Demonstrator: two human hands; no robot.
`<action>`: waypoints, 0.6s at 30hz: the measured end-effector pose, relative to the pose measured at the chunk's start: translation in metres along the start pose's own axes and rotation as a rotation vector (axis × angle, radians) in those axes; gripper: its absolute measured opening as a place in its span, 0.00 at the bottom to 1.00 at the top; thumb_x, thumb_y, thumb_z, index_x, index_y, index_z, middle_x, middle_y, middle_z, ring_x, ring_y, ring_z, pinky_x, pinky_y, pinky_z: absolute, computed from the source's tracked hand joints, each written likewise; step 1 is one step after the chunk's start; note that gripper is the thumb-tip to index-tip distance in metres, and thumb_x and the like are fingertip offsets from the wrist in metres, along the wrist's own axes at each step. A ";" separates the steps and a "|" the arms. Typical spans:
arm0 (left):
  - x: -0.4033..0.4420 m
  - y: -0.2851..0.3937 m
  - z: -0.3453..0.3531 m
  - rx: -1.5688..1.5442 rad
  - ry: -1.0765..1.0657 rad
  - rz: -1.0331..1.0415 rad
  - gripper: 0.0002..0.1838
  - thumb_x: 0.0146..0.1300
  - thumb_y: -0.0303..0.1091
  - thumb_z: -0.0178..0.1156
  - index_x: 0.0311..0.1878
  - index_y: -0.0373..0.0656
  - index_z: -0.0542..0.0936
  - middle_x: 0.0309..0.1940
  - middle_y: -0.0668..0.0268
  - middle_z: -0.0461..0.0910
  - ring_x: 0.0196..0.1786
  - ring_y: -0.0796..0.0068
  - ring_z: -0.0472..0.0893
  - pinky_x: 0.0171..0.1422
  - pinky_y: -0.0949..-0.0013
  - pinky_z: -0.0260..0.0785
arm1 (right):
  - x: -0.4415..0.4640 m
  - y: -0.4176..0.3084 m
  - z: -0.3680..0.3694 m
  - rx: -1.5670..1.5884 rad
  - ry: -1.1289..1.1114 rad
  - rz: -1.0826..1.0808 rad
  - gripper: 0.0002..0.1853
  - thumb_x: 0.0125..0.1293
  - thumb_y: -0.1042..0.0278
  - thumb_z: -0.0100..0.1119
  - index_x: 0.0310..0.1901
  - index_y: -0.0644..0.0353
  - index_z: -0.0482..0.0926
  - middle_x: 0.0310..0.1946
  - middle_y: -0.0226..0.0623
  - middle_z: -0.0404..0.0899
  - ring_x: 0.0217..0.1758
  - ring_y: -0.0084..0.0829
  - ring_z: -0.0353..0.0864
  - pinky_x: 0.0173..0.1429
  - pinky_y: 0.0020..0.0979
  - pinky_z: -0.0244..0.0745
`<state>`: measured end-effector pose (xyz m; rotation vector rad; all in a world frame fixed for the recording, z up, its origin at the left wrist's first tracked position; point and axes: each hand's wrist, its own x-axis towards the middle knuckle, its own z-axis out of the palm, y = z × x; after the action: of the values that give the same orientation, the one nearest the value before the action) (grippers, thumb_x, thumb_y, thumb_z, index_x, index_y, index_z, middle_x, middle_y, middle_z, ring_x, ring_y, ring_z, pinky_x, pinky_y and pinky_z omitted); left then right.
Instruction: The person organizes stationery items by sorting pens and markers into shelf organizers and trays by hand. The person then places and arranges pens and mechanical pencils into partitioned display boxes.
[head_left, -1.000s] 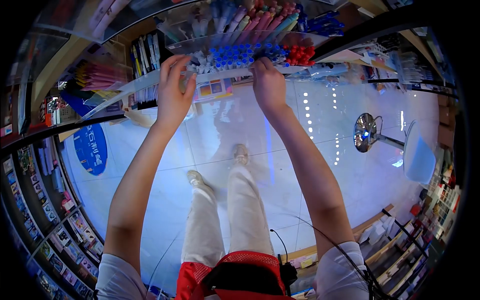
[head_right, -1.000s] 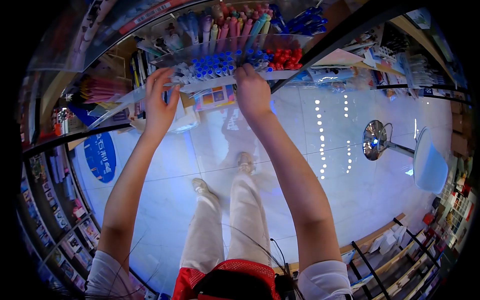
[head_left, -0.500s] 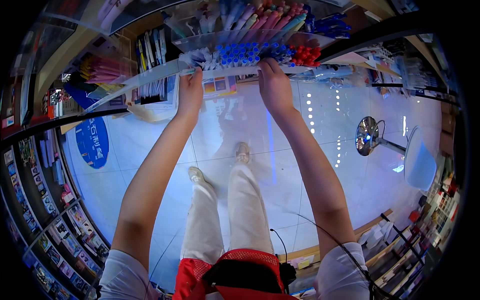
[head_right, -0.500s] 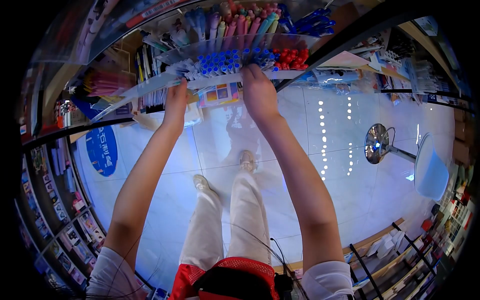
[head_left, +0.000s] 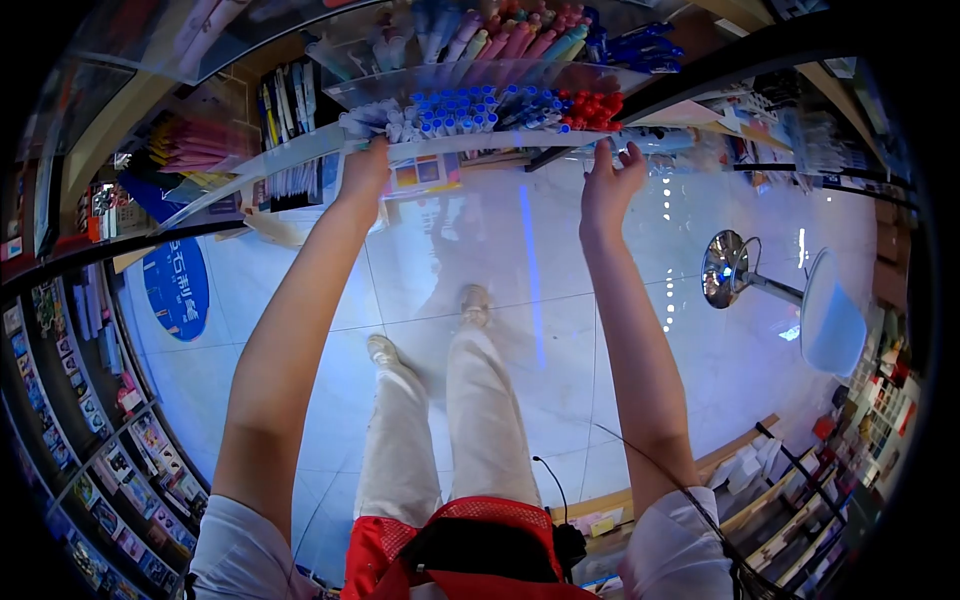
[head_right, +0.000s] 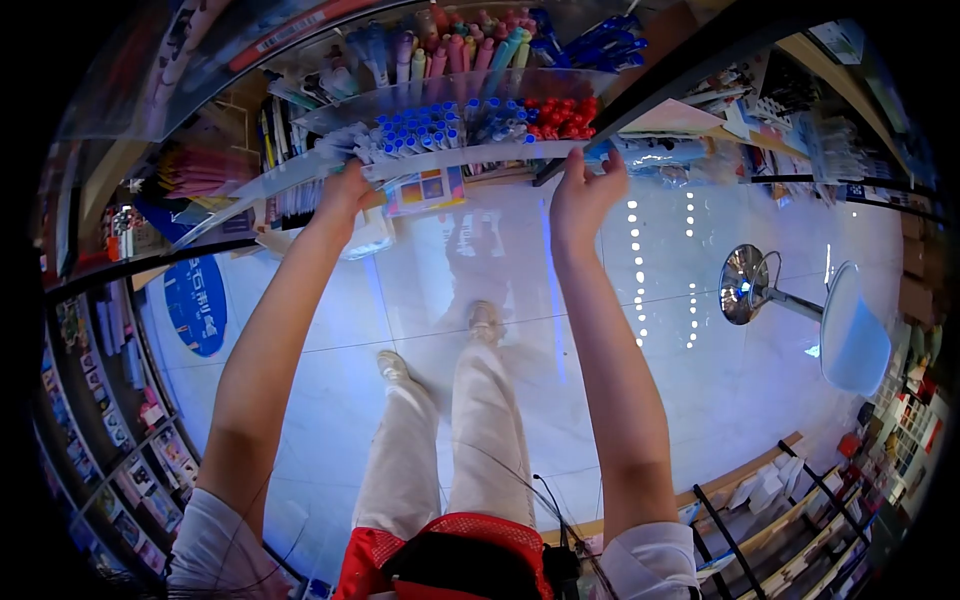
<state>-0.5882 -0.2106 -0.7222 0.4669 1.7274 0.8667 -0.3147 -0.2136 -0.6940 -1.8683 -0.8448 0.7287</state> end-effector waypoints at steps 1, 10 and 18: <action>-0.008 0.007 0.000 0.038 -0.011 -0.047 0.21 0.62 0.42 0.50 0.56 0.41 0.72 0.52 0.60 0.73 0.51 0.69 0.73 0.56 0.70 0.64 | 0.007 0.000 -0.001 0.122 -0.106 0.100 0.26 0.65 0.59 0.53 0.61 0.58 0.58 0.55 0.41 0.62 0.54 0.36 0.69 0.54 0.38 0.70; 0.003 -0.003 -0.011 -0.211 -0.202 -0.058 0.14 0.66 0.43 0.49 0.47 0.44 0.73 0.49 0.62 0.72 0.56 0.67 0.71 0.63 0.66 0.61 | 0.033 0.005 0.008 0.544 -0.480 0.456 0.26 0.61 0.48 0.55 0.56 0.52 0.63 0.55 0.35 0.56 0.62 0.38 0.59 0.66 0.60 0.51; -0.010 -0.011 -0.003 -0.404 -0.219 -0.055 0.15 0.67 0.43 0.49 0.49 0.43 0.70 0.47 0.58 0.72 0.55 0.63 0.72 0.63 0.64 0.63 | 0.047 0.018 0.001 0.624 -0.606 0.402 0.22 0.64 0.52 0.55 0.53 0.56 0.65 0.47 0.39 0.67 0.49 0.37 0.74 0.61 0.43 0.67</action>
<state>-0.5864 -0.2255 -0.7238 0.2315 1.3173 1.0526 -0.2835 -0.1814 -0.7169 -1.2559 -0.4977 1.6527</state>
